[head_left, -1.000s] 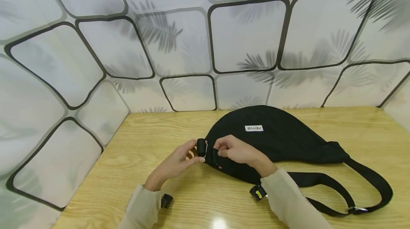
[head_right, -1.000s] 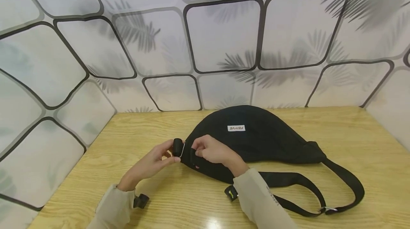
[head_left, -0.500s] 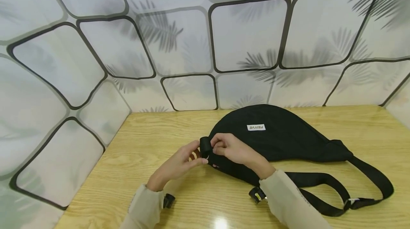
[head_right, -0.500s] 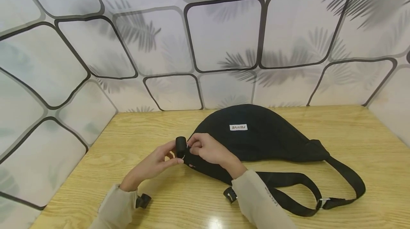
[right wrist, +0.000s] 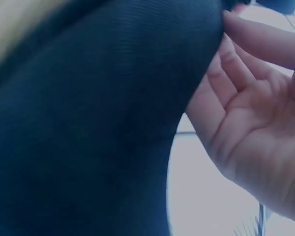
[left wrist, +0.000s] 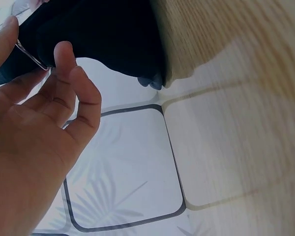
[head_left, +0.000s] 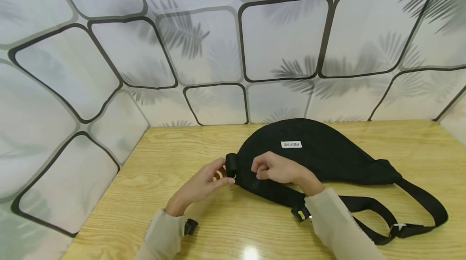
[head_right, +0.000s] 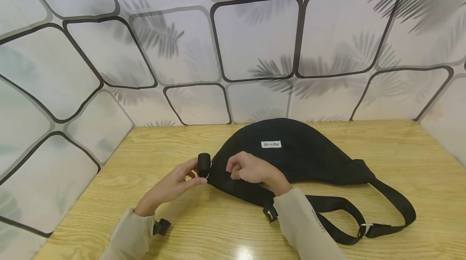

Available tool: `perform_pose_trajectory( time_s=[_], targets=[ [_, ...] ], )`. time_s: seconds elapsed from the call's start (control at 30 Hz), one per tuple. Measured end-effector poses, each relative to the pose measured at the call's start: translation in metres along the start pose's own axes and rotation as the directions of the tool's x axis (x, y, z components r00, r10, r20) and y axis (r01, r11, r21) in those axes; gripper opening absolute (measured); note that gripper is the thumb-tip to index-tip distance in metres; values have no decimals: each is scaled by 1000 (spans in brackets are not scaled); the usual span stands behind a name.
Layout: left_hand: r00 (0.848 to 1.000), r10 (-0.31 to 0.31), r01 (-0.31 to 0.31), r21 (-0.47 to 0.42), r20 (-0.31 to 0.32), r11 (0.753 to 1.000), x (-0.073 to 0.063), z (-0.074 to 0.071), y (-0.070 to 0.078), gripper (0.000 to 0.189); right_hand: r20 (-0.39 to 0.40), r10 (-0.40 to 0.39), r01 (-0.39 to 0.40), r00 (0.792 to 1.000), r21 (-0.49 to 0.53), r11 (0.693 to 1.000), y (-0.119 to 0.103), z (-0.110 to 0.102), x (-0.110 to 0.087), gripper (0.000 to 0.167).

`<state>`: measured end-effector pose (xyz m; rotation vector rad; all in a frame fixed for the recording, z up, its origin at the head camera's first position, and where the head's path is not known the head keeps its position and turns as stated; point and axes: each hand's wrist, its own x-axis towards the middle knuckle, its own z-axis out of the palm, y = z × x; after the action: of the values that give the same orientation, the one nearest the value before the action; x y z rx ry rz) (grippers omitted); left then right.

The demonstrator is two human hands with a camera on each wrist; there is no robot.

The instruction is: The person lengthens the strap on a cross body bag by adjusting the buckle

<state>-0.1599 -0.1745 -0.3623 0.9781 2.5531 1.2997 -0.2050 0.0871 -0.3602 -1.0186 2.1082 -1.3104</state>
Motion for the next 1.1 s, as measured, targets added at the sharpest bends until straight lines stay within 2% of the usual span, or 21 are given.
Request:
perform_pose_trajectory(
  time_s=[0.1,0.27,0.37,0.47,0.6,0.73,0.83,0.97,1.1],
  targets=[
    [1000,8,-8,-4,5,1000,0,0,1,17,-66,-20,21,998,19,1000,-2,8,5,11],
    [1000,30,-30,-14,9,999,1,2,3,32,-169,-41,69,985,166,984,-7,22,13,9],
    [1000,23,-23,-17,6,1000,2,3,3,36,-214,-37,88,976,237,967,-9,28,16,10],
    [1000,9,-9,-8,-8,1000,2,4,1,34,-240,-13,79,971,271,959,-10,30,16,11],
    [999,-9,9,-2,-33,1000,3,5,-1,28,-219,1,64,976,287,956,-10,30,15,18],
    [999,-22,22,7,-47,1000,5,6,-2,21,-157,-37,73,987,234,969,-11,29,13,39],
    [997,-42,44,24,-65,999,7,7,-2,18,-142,-67,88,988,146,985,-14,32,12,49],
    [992,-75,78,30,-98,997,7,7,-2,19,-210,-88,82,974,-38,996,-19,40,15,43],
    [991,-84,87,24,-104,996,5,6,-2,21,-298,-102,53,949,-168,984,-23,48,18,32]
  ],
)
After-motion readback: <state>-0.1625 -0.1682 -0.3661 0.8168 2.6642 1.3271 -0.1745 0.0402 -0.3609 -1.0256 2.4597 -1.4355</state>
